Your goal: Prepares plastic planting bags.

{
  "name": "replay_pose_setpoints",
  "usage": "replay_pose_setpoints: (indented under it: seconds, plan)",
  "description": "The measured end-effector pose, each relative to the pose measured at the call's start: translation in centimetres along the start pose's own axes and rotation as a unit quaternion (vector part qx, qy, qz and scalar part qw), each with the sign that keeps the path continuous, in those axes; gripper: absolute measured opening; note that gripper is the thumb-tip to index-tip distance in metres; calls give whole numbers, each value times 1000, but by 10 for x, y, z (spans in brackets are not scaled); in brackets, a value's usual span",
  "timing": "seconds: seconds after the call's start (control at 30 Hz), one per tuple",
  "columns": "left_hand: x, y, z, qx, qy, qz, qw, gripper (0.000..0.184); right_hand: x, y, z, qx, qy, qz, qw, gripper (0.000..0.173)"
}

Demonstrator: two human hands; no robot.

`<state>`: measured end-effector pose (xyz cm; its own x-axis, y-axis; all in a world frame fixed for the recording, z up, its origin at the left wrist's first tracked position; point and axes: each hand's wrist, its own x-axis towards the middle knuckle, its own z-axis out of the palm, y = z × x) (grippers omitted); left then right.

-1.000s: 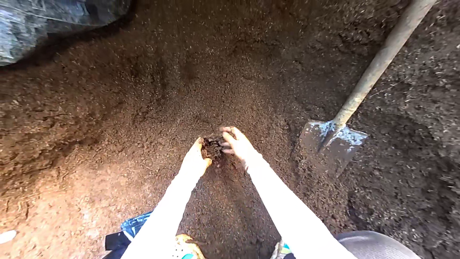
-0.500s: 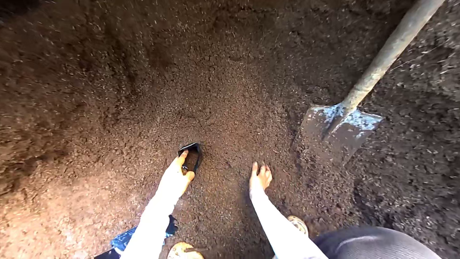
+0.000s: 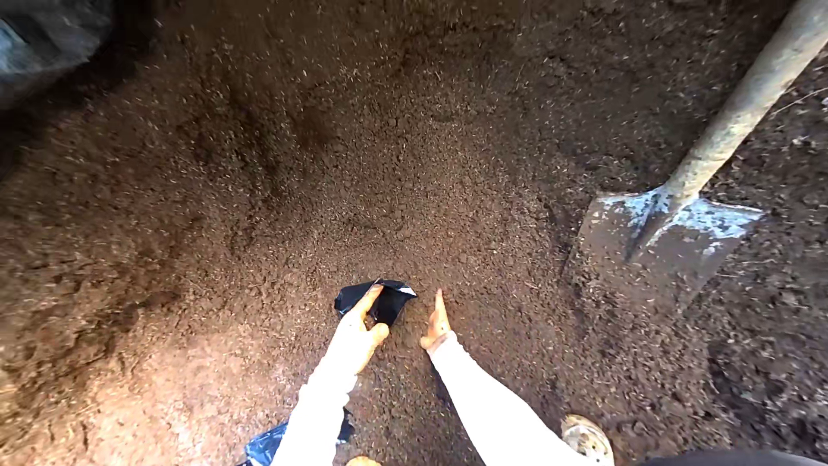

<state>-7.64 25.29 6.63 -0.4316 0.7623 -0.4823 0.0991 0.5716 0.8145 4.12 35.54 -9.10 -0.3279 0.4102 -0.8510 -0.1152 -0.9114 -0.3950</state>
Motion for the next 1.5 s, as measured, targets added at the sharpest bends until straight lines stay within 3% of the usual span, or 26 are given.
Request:
replay_pose_setpoints:
  seconds: [0.13, 0.23, 0.33, 0.47, 0.53, 0.63, 0.7, 0.87, 1.0, 1.13, 1.27, 1.43, 1.5]
  plan:
    - [-10, -6, -22, 18, 72, -21, 997, 79, -2, -9, 11, -13, -27, -6, 1000, 69]
    - [-14, -9, -33, 39, 94, -28, 994, 79, -9, -32, 22, 47, -182, 6, 982, 74]
    - [-10, -6, -34, 83, 97, -49, 991, 78, -32, -57, 34, 67, -351, -13, 934, 75]
    - [-4, 5, -30, 112, 71, -43, 990, 77, -77, -76, 61, 32, -450, -8, 892, 67]
    - [-6, 11, -29, 124, 75, -44, 988, 74, -98, -75, 78, -8, -402, -19, 915, 58]
    - [-13, 12, -32, 136, 95, -68, 984, 68, -120, -69, 100, -149, -286, -144, 936, 36]
    - [-15, 14, -38, 154, 92, -108, 978, 66, -126, -67, 110, -259, -272, -219, 901, 33]
    - [-13, 5, -48, 112, 107, -65, 986, 86, -134, -95, 131, -497, -249, -231, 799, 37]
    - [-15, 2, -48, 112, 103, -53, 987, 84, -60, -147, 113, -606, -135, -259, 740, 48]
    - [-14, -8, -46, 156, 94, -34, 983, 66, 38, -165, 41, -699, 55, -268, 661, 57]
    - [-12, -6, -42, 219, 43, -85, 971, 57, 42, -120, 35, -653, 115, -258, 702, 54]
    - [2, -9, -30, 177, -7, -78, 981, 68, 23, -42, 36, -547, -19, -207, 811, 62]
    - [2, -11, -24, 148, -23, -58, 987, 67, 17, -22, 35, -439, -48, -169, 881, 62]
